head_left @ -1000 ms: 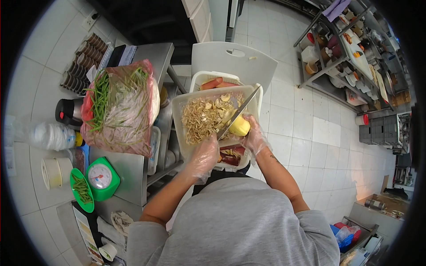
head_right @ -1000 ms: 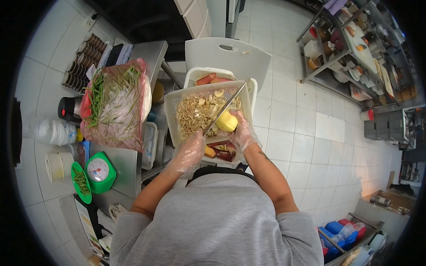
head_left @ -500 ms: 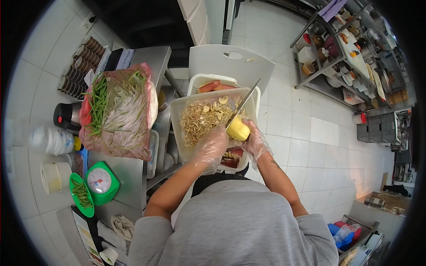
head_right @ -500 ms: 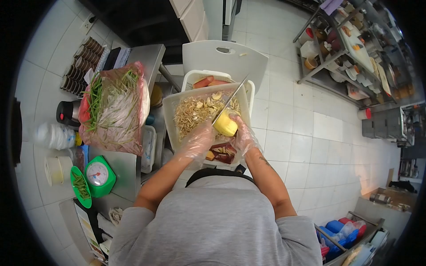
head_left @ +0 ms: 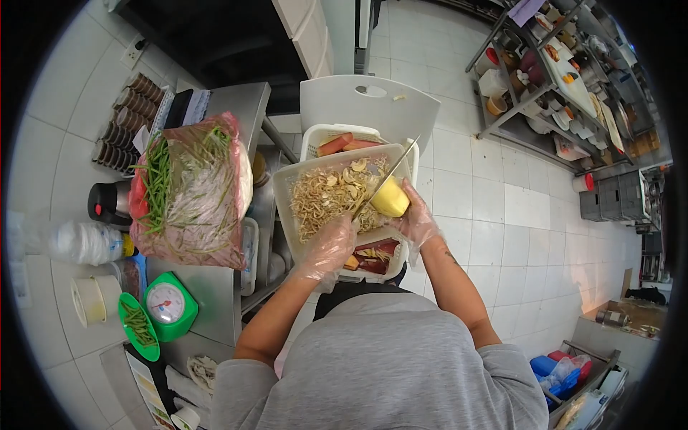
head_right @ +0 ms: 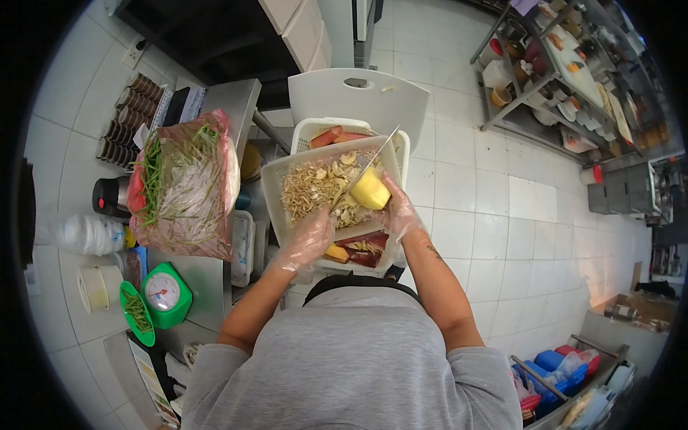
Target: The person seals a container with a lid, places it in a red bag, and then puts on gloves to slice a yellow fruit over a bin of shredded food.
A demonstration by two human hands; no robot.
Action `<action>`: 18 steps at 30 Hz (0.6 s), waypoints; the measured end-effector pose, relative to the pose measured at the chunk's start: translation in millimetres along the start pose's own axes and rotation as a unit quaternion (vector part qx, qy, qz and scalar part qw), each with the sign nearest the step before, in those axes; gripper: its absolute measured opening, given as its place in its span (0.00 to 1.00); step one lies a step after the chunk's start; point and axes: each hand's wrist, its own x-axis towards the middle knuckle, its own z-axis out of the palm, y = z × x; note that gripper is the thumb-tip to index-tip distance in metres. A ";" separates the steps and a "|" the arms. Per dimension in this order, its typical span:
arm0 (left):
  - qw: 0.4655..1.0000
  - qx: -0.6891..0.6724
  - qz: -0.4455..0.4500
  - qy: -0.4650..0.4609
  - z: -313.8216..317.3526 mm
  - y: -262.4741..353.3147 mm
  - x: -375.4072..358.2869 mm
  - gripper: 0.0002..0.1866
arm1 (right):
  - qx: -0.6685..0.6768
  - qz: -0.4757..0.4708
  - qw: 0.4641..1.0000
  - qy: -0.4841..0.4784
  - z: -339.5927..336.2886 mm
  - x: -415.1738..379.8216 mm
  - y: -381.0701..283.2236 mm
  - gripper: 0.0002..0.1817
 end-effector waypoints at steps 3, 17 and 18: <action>0.997 0.034 0.043 0.046 -1.2 -0.8 -9.2 0.11 | -0.007 -0.020 1.000 -0.014 -5.1 6.9 8.5 0.29; 0.996 0.078 -0.034 -0.008 -1.9 4.7 -32.8 0.10 | 0.002 -0.010 0.998 0.056 10.9 5.1 10.2 0.26; 0.996 0.083 -0.043 -0.011 -1.9 5.7 -32.3 0.10 | 0.000 -0.008 0.998 0.062 11.3 5.2 9.9 0.26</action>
